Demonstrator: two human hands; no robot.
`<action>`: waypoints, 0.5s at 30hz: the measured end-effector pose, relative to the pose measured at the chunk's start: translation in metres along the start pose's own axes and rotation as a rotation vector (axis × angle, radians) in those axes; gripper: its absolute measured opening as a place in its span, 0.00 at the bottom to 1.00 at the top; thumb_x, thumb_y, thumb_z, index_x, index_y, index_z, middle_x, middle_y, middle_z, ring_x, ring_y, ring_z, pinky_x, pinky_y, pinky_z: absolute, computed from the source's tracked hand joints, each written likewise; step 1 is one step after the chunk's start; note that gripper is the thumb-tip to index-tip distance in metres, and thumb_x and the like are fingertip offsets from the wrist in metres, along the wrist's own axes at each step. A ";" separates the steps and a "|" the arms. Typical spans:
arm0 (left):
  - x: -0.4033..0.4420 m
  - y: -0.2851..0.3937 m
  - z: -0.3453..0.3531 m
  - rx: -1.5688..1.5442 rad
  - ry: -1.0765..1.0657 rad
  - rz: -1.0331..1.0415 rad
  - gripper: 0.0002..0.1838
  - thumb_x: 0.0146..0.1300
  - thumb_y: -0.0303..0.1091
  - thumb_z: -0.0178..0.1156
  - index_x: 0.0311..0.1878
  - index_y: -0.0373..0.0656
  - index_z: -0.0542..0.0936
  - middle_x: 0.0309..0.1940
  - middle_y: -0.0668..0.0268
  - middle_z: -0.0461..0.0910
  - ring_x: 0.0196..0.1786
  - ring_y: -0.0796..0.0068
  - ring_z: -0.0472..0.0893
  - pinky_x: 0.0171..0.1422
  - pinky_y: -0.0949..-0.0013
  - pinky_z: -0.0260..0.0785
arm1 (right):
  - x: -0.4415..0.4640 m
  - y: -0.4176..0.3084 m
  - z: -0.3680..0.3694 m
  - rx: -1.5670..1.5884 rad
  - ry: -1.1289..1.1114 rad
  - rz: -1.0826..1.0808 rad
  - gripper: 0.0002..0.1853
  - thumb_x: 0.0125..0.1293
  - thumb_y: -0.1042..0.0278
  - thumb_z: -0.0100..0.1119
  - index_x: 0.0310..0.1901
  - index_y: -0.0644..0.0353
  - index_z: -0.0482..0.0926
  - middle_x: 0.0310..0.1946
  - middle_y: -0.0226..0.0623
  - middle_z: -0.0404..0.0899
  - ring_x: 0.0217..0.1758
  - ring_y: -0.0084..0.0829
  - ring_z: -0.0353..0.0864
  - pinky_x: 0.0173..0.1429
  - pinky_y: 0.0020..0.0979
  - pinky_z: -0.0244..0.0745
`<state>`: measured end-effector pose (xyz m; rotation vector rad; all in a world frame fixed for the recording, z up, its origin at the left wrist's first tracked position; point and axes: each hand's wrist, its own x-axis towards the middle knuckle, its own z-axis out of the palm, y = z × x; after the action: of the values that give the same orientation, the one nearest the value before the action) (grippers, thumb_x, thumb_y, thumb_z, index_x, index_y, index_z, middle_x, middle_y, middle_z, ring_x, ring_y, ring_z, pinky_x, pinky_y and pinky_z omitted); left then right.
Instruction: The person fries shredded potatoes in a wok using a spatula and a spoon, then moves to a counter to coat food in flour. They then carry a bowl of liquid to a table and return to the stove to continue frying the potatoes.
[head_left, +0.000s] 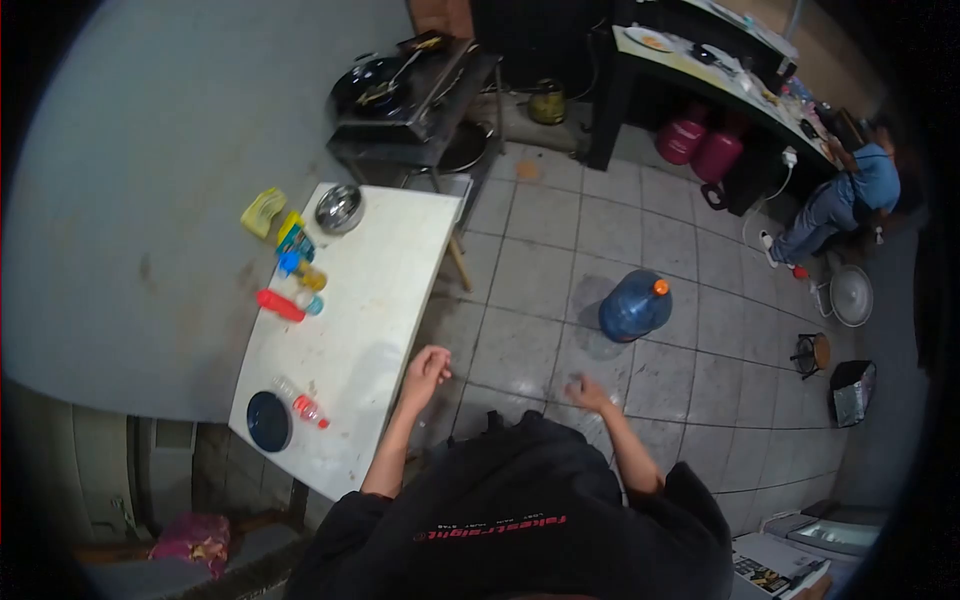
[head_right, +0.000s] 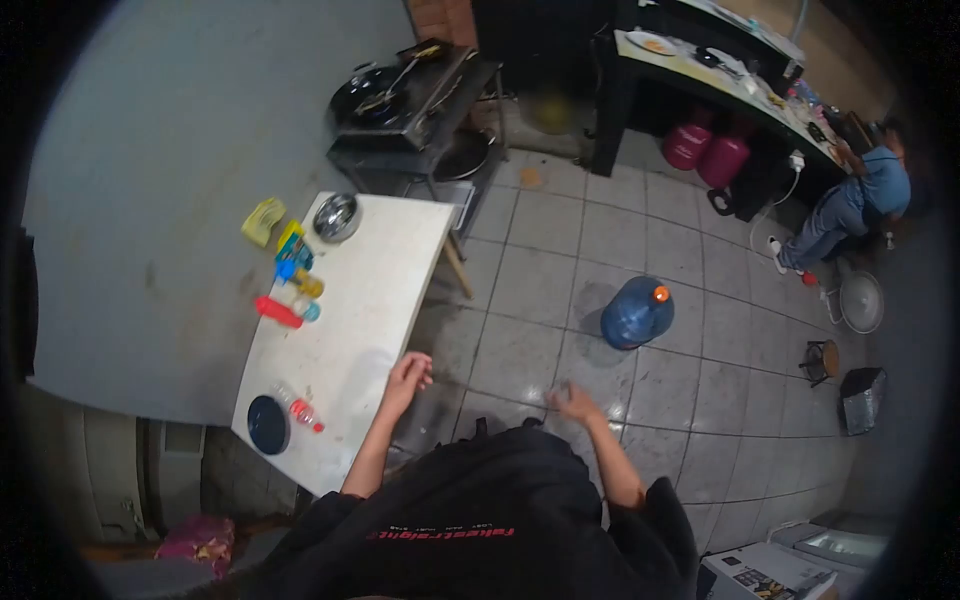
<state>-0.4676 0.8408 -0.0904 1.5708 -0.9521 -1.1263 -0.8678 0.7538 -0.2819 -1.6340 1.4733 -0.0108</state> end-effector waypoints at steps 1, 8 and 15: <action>0.012 -0.026 0.019 0.103 -0.054 -0.093 0.17 0.75 0.44 0.56 0.50 0.37 0.78 0.37 0.68 0.79 0.39 0.76 0.80 0.44 0.72 0.71 | -0.009 0.022 0.004 -0.344 -0.203 0.155 0.45 0.60 0.27 0.59 0.70 0.54 0.70 0.56 0.60 0.78 0.65 0.50 0.74 0.67 0.45 0.70; 0.039 -0.171 0.047 0.568 -0.563 -0.512 0.33 0.63 0.56 0.65 0.65 0.43 0.77 0.56 0.52 0.81 0.56 0.57 0.81 0.58 0.59 0.75 | -0.018 0.074 -0.004 0.709 -0.852 0.622 0.25 0.70 0.58 0.61 0.64 0.60 0.76 0.63 0.36 0.80 0.60 0.26 0.75 0.66 0.35 0.71; 0.184 -0.113 0.053 0.669 -0.752 -0.427 0.18 0.62 0.50 0.67 0.41 0.43 0.87 0.35 0.58 0.86 0.40 0.62 0.84 0.47 0.58 0.77 | 0.142 0.121 -0.048 0.232 -0.874 -0.085 0.20 0.67 0.58 0.58 0.57 0.56 0.82 0.51 0.36 0.84 0.45 0.33 0.82 0.50 0.41 0.79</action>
<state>-0.4614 0.6831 -0.2476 1.9687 -1.6614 -1.9092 -0.9483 0.6273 -0.4032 -1.2538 0.6977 0.4181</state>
